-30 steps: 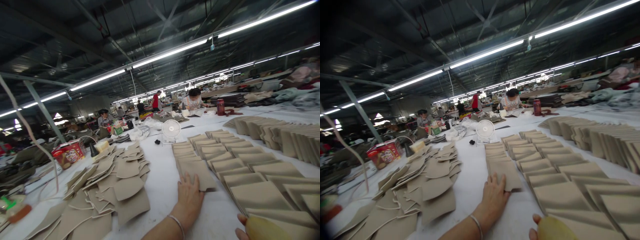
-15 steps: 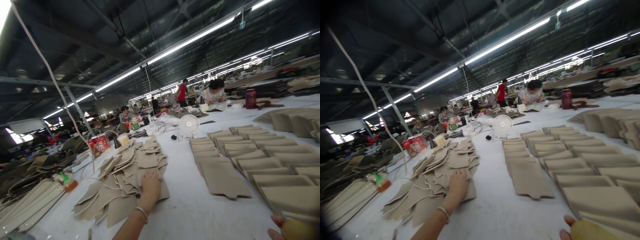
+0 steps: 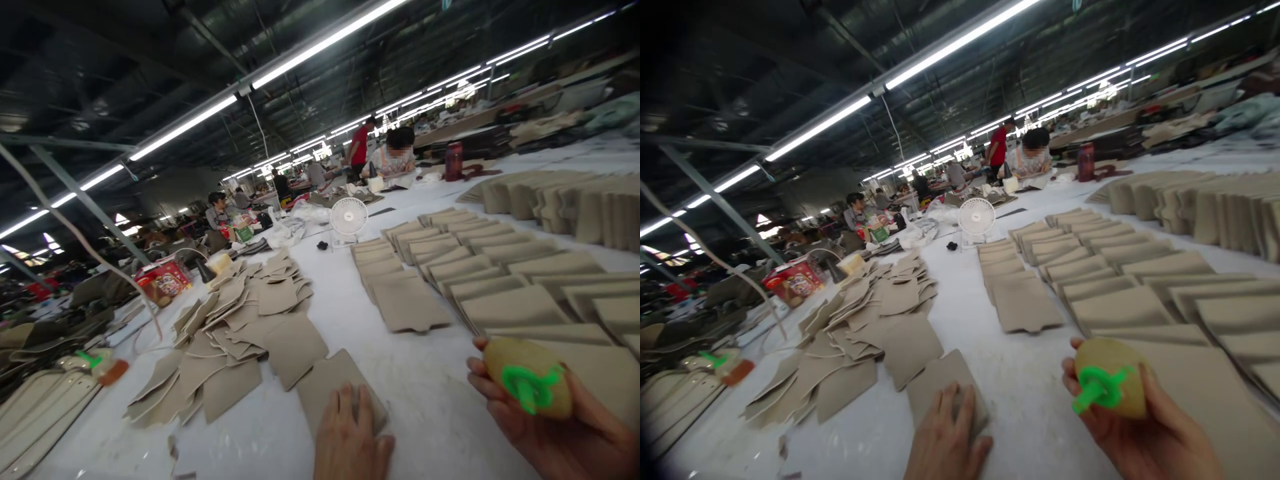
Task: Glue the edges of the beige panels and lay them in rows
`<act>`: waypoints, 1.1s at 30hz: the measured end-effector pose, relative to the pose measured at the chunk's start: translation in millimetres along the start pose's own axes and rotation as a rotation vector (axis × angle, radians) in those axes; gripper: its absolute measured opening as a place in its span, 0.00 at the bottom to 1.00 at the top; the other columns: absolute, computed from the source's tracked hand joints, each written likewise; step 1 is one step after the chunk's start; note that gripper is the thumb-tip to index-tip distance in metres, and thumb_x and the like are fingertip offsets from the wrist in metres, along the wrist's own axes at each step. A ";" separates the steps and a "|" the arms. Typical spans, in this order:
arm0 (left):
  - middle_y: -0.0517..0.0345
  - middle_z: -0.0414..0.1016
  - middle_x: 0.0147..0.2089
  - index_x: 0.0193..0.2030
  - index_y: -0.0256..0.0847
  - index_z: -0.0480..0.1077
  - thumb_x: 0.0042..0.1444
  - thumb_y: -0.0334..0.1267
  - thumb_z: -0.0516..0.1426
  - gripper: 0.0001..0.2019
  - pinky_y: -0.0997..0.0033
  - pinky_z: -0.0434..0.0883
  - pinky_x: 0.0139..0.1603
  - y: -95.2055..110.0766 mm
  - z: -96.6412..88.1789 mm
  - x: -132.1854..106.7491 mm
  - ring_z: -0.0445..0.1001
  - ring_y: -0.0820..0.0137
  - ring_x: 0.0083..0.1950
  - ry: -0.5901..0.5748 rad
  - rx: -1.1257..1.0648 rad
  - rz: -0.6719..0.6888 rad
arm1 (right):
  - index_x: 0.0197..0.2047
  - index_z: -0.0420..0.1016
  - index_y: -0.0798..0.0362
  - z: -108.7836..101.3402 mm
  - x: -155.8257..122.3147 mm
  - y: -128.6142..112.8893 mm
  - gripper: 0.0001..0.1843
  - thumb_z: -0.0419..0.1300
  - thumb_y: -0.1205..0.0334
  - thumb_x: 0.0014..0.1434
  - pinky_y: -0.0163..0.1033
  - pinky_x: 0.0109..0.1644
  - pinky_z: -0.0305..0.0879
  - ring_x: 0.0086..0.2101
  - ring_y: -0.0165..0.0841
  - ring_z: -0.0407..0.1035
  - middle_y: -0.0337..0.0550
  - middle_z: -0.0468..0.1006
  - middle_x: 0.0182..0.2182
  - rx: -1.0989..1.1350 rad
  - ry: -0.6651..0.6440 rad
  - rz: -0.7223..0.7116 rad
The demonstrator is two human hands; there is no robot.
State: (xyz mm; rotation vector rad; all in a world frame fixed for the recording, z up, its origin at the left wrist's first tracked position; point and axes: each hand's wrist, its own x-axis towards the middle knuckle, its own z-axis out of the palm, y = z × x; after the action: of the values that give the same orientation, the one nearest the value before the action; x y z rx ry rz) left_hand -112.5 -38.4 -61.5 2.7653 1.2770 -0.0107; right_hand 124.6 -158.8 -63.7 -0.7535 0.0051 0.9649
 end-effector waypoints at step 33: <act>0.57 0.76 0.40 0.42 0.43 0.73 0.62 0.30 0.45 0.16 0.73 0.66 0.44 -24.1 -53.2 53.8 0.74 0.68 0.43 -0.081 -0.230 0.238 | 0.53 0.70 0.43 22.4 -9.9 12.6 0.29 0.70 0.46 0.50 0.34 0.39 0.75 0.39 0.39 0.73 0.41 0.76 0.41 -0.725 -0.131 -0.573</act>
State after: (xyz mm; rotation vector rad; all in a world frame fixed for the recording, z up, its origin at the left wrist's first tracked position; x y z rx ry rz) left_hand -97.7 22.8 -13.0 2.6669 0.8638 0.0390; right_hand 102.3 -148.8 -50.9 -1.2622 -0.6717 0.4430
